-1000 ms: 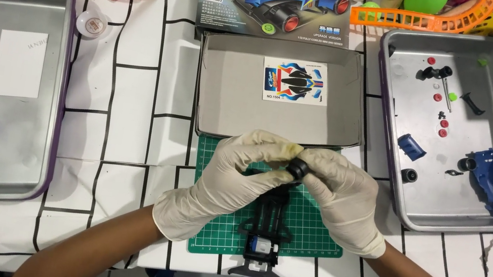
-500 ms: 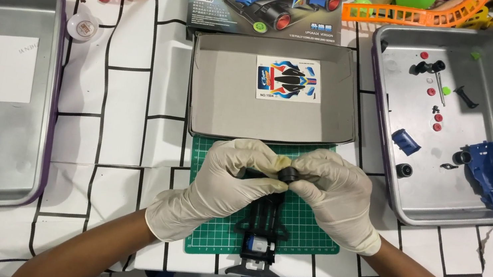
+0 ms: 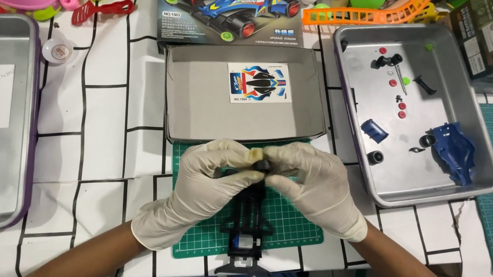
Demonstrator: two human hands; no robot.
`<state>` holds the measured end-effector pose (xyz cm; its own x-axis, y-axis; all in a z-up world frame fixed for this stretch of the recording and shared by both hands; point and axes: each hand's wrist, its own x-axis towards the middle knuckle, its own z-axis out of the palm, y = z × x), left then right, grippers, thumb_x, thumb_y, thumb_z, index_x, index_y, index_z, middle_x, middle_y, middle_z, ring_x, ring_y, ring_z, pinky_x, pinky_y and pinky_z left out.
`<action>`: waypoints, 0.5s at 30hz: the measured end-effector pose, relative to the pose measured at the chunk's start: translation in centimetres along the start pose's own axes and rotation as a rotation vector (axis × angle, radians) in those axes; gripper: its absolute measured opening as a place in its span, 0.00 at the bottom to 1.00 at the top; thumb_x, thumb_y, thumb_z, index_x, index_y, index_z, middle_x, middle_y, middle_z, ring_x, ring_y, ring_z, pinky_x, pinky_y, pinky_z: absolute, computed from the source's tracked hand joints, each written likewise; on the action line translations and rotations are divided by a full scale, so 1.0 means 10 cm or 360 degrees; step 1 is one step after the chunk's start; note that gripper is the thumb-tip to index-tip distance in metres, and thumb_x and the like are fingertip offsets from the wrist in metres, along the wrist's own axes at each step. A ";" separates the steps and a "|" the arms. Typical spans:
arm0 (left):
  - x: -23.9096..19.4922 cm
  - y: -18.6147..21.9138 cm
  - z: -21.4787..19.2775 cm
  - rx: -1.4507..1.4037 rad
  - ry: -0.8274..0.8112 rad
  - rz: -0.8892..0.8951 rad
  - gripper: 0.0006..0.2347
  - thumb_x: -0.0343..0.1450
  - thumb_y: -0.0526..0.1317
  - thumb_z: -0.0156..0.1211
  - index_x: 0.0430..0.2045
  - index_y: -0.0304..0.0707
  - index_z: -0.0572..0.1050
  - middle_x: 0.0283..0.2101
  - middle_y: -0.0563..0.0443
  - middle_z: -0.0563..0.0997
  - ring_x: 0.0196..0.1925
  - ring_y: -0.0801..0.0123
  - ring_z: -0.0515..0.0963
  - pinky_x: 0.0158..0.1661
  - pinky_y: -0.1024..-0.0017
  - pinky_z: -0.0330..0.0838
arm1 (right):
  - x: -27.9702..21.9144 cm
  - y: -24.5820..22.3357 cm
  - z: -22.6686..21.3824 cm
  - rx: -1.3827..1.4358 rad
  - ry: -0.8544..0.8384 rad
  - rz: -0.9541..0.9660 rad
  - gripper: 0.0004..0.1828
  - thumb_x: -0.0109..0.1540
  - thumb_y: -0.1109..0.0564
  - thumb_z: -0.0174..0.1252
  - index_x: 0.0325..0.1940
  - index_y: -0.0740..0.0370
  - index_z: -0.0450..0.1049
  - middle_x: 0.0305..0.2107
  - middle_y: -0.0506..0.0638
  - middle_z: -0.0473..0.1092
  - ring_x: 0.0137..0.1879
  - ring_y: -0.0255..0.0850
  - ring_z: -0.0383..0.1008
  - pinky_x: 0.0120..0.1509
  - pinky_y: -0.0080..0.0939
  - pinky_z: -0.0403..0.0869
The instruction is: Assembling a plastic model racing car, including the chassis, motor, and internal components.
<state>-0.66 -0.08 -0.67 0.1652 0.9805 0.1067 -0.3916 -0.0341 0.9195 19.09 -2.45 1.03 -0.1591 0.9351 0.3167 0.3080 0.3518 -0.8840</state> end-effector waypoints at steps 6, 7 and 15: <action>0.08 0.11 0.01 0.0022 0.0166 0.0034 0.14 0.54 0.16 0.74 0.31 0.14 0.81 0.32 0.28 0.85 0.33 0.57 0.87 0.39 0.56 0.87 | 0.33 -0.27 -0.81 -0.0992 0.0200 0.0690 0.05 0.67 0.58 0.64 0.46 0.57 0.81 0.29 0.50 0.77 0.31 0.40 0.79 0.37 0.35 0.78; 0.06 0.03 -0.03 0.0015 0.0163 0.0029 0.14 0.54 0.16 0.74 0.31 0.14 0.81 0.32 0.28 0.85 0.33 0.57 0.87 0.39 0.56 0.87 | 0.47 0.18 -1.11 -0.0998 0.0200 0.0696 0.05 0.67 0.58 0.64 0.46 0.57 0.81 0.29 0.50 0.77 0.31 0.40 0.79 0.37 0.35 0.78; 0.03 -0.18 -0.10 0.0302 -0.0121 0.0236 0.11 0.57 0.28 0.78 0.27 0.36 0.81 0.40 0.40 0.86 0.46 0.62 0.87 0.50 0.69 0.86 | 0.94 1.91 -2.42 -0.1587 0.0129 0.0431 0.23 0.54 0.70 0.46 0.11 0.54 0.46 0.12 0.39 0.42 0.22 0.31 0.42 0.24 0.33 0.43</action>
<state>-0.84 0.45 -2.68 0.1890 0.9449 0.2672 -0.2408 -0.2192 0.9455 46.17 14.14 -4.60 0.0834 0.9754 0.2042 0.9666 -0.0294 -0.2545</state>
